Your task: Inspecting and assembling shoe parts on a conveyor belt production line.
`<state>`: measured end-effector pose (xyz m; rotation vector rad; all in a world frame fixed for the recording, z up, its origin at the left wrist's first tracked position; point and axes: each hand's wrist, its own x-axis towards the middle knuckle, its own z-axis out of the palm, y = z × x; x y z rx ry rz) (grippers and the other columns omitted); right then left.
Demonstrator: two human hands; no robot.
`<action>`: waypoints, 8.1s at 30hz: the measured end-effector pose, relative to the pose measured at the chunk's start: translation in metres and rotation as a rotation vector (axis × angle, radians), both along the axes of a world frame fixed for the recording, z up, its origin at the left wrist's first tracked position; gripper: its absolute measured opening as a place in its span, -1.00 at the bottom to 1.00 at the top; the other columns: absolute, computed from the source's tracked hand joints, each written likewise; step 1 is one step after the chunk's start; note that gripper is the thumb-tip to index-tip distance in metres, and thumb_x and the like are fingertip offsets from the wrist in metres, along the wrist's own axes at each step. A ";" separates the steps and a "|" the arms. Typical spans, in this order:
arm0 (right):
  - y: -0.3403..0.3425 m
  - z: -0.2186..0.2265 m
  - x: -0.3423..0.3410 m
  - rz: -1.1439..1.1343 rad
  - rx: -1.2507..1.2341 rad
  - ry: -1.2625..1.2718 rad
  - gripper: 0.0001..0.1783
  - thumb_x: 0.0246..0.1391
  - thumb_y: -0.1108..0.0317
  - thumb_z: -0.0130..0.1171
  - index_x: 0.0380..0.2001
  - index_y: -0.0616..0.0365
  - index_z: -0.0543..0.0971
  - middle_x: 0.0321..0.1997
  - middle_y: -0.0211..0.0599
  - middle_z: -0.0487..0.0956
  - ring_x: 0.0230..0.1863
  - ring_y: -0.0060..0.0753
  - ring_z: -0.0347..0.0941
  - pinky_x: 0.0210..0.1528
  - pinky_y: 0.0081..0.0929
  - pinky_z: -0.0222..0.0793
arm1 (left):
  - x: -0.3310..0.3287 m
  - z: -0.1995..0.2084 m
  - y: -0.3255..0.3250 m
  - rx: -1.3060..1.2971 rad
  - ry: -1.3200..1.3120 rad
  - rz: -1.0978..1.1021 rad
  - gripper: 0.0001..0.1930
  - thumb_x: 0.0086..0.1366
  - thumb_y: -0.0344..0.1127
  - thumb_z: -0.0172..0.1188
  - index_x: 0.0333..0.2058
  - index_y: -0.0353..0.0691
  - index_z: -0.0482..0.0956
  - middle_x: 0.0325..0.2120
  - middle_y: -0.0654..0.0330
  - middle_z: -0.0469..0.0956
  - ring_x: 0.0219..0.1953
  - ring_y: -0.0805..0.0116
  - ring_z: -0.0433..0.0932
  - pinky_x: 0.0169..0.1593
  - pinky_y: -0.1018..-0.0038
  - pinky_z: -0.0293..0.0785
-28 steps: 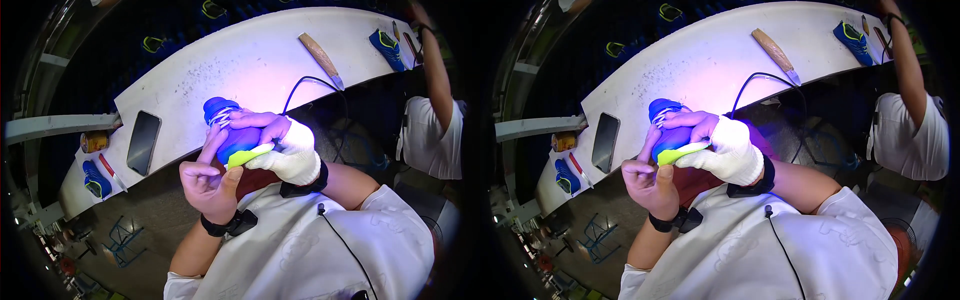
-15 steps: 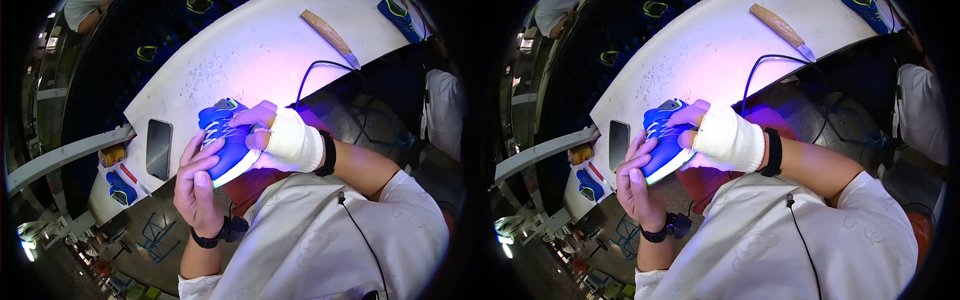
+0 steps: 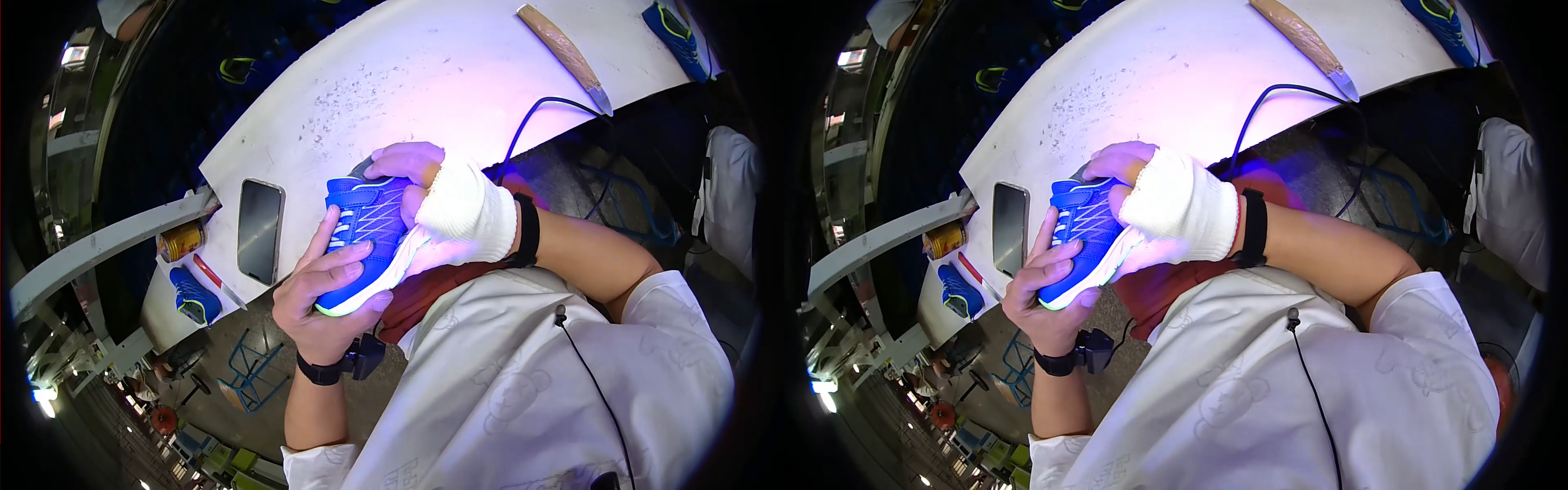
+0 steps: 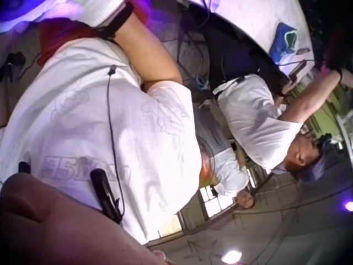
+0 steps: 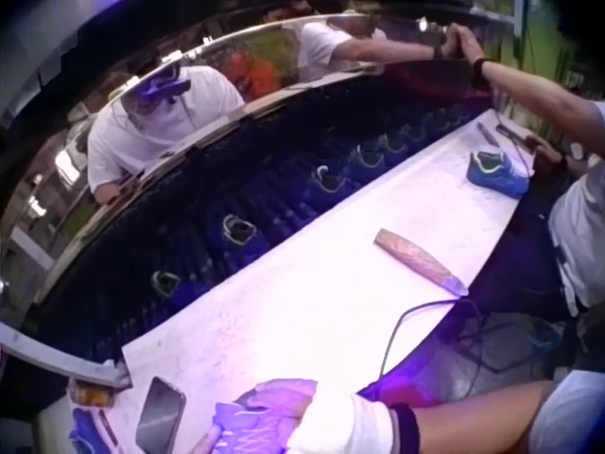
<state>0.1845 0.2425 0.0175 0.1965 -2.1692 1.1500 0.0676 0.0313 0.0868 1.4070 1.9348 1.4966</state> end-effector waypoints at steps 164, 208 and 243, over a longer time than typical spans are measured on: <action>0.445 0.541 -0.245 -1.325 1.253 -0.605 -0.54 0.38 0.09 0.05 0.18 0.11 0.60 0.04 0.11 0.70 0.05 0.13 0.67 0.07 0.04 0.60 | -0.249 -0.054 0.099 0.043 -0.516 0.763 -0.31 0.21 -0.37 0.45 0.25 -0.41 0.32 0.20 -0.14 0.48 0.20 0.07 0.51 0.30 0.24 0.41; 0.174 0.286 -0.206 -0.218 1.065 -0.303 -0.53 -0.08 0.19 0.44 -0.01 -0.08 0.76 0.05 -0.11 0.72 0.04 -0.01 0.69 0.04 -0.10 0.61 | -0.047 -0.019 0.041 -0.295 0.578 0.173 -0.50 0.58 -0.13 0.07 0.27 -0.42 0.48 0.26 -0.24 0.49 0.30 -0.09 0.48 0.38 0.11 0.34; 0.077 0.053 0.071 -0.305 -0.658 -0.118 -0.48 0.18 0.06 0.46 -0.06 0.26 0.55 -0.28 -0.21 0.68 -0.28 -0.42 0.64 -0.24 -0.43 0.53 | 0.031 -0.003 0.089 0.190 -0.238 0.041 -0.44 0.55 -0.03 0.14 0.15 -0.53 0.37 -0.10 -0.17 0.63 -0.10 -0.01 0.63 0.17 0.09 0.51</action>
